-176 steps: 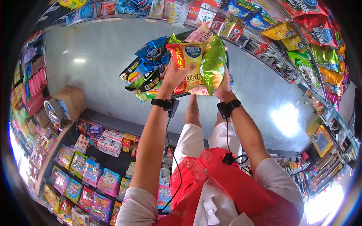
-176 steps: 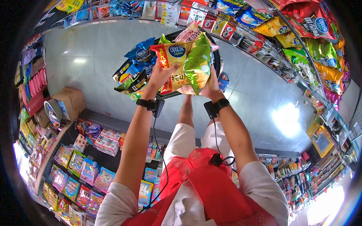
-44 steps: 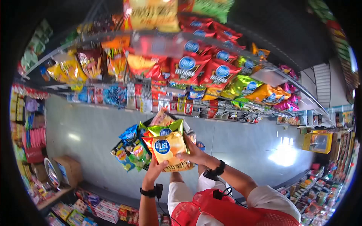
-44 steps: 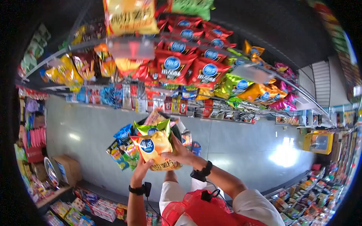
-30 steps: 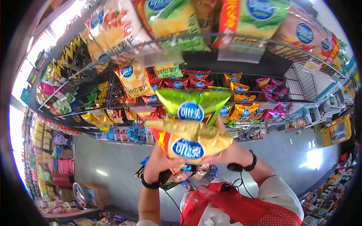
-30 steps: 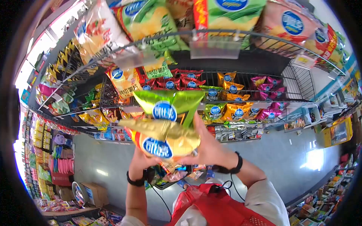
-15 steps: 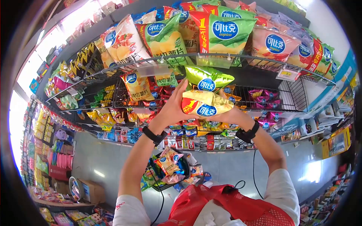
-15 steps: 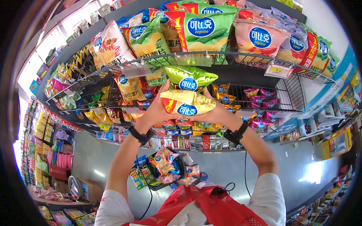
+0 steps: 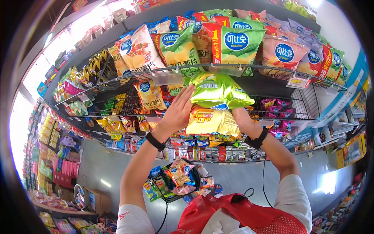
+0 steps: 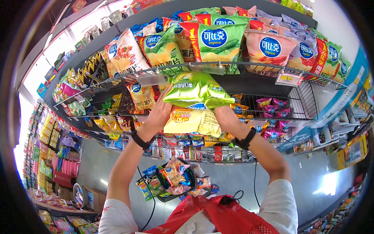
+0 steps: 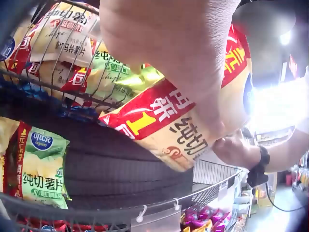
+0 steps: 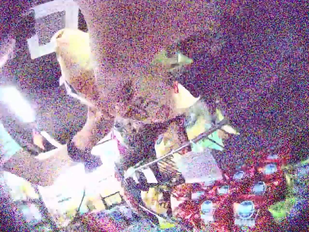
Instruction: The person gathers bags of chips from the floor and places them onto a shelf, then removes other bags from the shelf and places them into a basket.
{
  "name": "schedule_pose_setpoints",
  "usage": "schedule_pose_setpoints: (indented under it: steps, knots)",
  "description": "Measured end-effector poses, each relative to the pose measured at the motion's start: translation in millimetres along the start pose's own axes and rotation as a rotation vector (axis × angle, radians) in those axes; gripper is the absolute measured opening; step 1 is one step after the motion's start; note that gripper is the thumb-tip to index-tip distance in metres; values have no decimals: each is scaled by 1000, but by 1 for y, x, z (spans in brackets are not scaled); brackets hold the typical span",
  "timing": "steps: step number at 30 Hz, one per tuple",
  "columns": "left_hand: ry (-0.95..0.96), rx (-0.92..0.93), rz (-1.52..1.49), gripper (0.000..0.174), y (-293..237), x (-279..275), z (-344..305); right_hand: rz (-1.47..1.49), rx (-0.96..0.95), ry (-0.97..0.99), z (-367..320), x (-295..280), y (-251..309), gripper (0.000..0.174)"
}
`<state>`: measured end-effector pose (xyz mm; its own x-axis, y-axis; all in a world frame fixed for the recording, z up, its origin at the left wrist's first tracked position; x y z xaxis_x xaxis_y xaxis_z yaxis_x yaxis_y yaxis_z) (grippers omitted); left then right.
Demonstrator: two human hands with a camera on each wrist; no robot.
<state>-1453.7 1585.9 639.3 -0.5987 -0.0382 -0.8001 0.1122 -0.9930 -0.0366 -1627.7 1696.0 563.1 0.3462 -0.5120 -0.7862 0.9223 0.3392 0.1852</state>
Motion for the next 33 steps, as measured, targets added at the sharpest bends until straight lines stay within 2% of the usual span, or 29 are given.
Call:
schedule_pose_setpoints:
  steps: [3,5,7,9,10,12,15,17,18,19,20,21,22,23,24,27,28,30,33]
  knots:
    - [15,-31,42,66,21,22,-18,-61,171,363,8,14,-5,57]
    - [102,-91,24,75,53,55,-48,-43,244,610,21,13,9,55]
    - [123,-172,-91,87,79,71,-59,-166,-114,100,18,29,0,64]
    - [89,-283,-307,102,95,75,-64,-29,-200,-62,28,36,-2,68]
    - [130,-469,-544,120,108,83,-67,-52,-128,13,30,50,-15,94]
    - [151,-533,-542,124,107,79,-58,171,68,175,49,49,-13,101]
    - [185,-542,-609,119,128,95,-62,483,166,264,75,66,-14,116]
    - [233,-635,-747,113,137,93,-56,822,52,99,96,82,-17,119]
    - [251,-722,-884,108,143,92,-55,848,199,127,97,96,-30,115]
    - [270,-811,-1022,103,148,92,-56,882,149,82,107,102,-29,111]
    - [197,-836,-921,84,157,87,-56,915,99,37,117,109,-29,107]
    - [195,-915,-881,79,165,87,-61,946,49,-6,126,116,-29,102]
    - [193,-994,-841,74,162,73,-59,977,88,-26,132,126,-34,91]
    - [191,-1072,-800,69,163,65,-59,1002,120,-73,138,130,-37,89]
    - [105,-990,-750,64,179,71,-62,1026,154,-119,143,135,-40,87]
    - [1,-1072,-915,61,199,78,-67,1042,245,-213,153,133,-36,78]
    - [-43,-1041,-916,60,203,78,-64,1048,291,-226,155,135,-37,75]
    - [-58,-992,-901,59,212,80,-61,1056,352,-286,156,136,-37,74]
    - [-64,-894,-920,52,202,69,-51,1070,347,-347,152,143,-45,70]
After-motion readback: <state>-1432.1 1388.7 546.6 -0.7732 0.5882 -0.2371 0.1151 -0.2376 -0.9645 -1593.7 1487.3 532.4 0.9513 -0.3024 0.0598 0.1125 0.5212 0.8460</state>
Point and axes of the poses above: each hand's wrist, its own z-axis towards the middle knuckle, its own x-axis out of the palm, y = z × x, the point moved 7 cm from there along z, towards the middle knuckle, and after that the axes turned 13 degrees about -x, right-handed, at the moved point
